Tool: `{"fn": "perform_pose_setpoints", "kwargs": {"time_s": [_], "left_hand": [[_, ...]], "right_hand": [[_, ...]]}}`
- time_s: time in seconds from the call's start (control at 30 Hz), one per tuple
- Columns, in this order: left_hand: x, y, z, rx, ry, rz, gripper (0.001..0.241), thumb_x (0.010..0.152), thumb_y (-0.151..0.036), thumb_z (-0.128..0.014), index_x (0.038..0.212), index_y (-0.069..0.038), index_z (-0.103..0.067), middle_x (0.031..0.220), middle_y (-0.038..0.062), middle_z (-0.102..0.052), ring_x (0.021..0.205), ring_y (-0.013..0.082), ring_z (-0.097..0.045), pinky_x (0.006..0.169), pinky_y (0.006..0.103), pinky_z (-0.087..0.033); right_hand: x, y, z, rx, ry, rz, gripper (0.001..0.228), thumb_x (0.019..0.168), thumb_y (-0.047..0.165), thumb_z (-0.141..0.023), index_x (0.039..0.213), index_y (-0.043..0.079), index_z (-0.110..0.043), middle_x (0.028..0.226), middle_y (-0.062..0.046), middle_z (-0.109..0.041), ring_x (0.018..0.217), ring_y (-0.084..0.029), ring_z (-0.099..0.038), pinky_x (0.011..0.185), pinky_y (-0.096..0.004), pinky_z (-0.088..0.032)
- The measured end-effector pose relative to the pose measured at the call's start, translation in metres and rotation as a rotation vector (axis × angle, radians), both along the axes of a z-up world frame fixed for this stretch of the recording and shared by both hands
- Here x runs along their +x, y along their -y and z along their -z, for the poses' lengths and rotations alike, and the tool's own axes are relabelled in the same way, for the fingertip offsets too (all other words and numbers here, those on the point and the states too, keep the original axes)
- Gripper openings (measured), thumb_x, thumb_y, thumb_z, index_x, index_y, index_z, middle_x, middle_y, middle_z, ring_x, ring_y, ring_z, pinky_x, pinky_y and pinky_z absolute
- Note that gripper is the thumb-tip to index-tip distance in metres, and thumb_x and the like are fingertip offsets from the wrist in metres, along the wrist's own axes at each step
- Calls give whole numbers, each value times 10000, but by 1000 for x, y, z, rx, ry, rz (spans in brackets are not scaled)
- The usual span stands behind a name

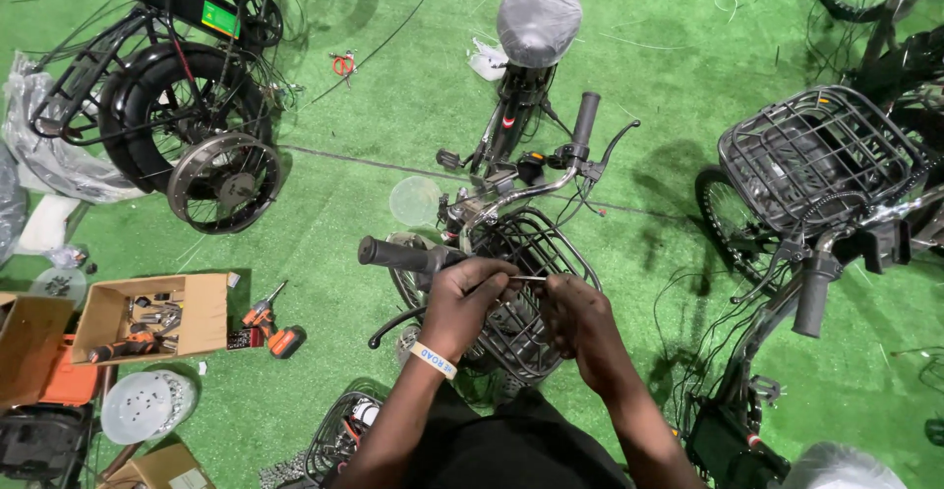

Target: The person organizes and secures wires inside the frame of an electric bicycle using zip ties. They then move to the front of the bike to attach a metal basket to the handlebars, securing it with zip ties and arranging the wiring within the basket.

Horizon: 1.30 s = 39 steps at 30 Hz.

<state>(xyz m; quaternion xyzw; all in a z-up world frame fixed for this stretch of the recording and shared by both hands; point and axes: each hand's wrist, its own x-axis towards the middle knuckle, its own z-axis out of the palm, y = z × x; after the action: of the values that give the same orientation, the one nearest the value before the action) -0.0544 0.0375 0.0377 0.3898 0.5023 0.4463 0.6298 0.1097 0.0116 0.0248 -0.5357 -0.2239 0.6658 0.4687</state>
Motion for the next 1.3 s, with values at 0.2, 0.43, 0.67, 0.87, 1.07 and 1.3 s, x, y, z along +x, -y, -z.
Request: {"fn": "perform_pose_setpoints", "kwargs": {"time_s": [0.2,0.43,0.67,0.87,1.07,1.3], "left_hand": [[-17,2,-4,88,-60,44,178,889,-13,-593,1023,19,-706,839,200,-734,784,219,-710,666,293,-545],[-35,6,1,128,-205,133,158,858,-25,-643,998,-39,-715,801,149,-737,792,200,-700,717,341,-549],[-75,-27,-27,473,-511,-93,136,816,-12,-667,898,-107,-718,775,140,-720,769,331,-696,731,395,-538],[-98,-42,-10,816,-689,-39,99,856,-47,-641,937,-94,-676,799,128,-667,780,367,-666,695,447,-545],[-149,-64,-27,1151,-443,197,168,845,66,-495,893,11,-647,911,172,-657,886,345,-621,841,463,-506],[-220,-140,-8,361,-28,536,295,987,-271,-531,1105,-38,-669,925,181,-689,915,375,-671,809,474,-535]], "right_hand": [[-13,-8,6,134,127,-43,208,855,189,-714,832,-3,-636,483,-43,-390,386,-94,-363,359,-218,-308],[-31,-10,7,116,138,-27,174,808,104,-738,785,-32,-632,438,-65,-389,346,-113,-333,335,-237,-277],[-65,-19,-31,-1,100,140,125,824,135,-675,802,30,-611,470,-58,-390,352,-126,-385,324,-235,-308],[-92,-63,10,0,212,333,148,855,165,-631,769,53,-591,494,-39,-430,367,-102,-419,327,-212,-330],[-151,-94,-12,-15,441,416,334,926,228,-639,630,146,-506,452,0,-467,339,-106,-356,356,-253,-284],[-247,-102,-56,138,931,317,241,915,310,-651,844,81,-678,592,-111,-526,581,-159,-452,604,-323,-436]]}}
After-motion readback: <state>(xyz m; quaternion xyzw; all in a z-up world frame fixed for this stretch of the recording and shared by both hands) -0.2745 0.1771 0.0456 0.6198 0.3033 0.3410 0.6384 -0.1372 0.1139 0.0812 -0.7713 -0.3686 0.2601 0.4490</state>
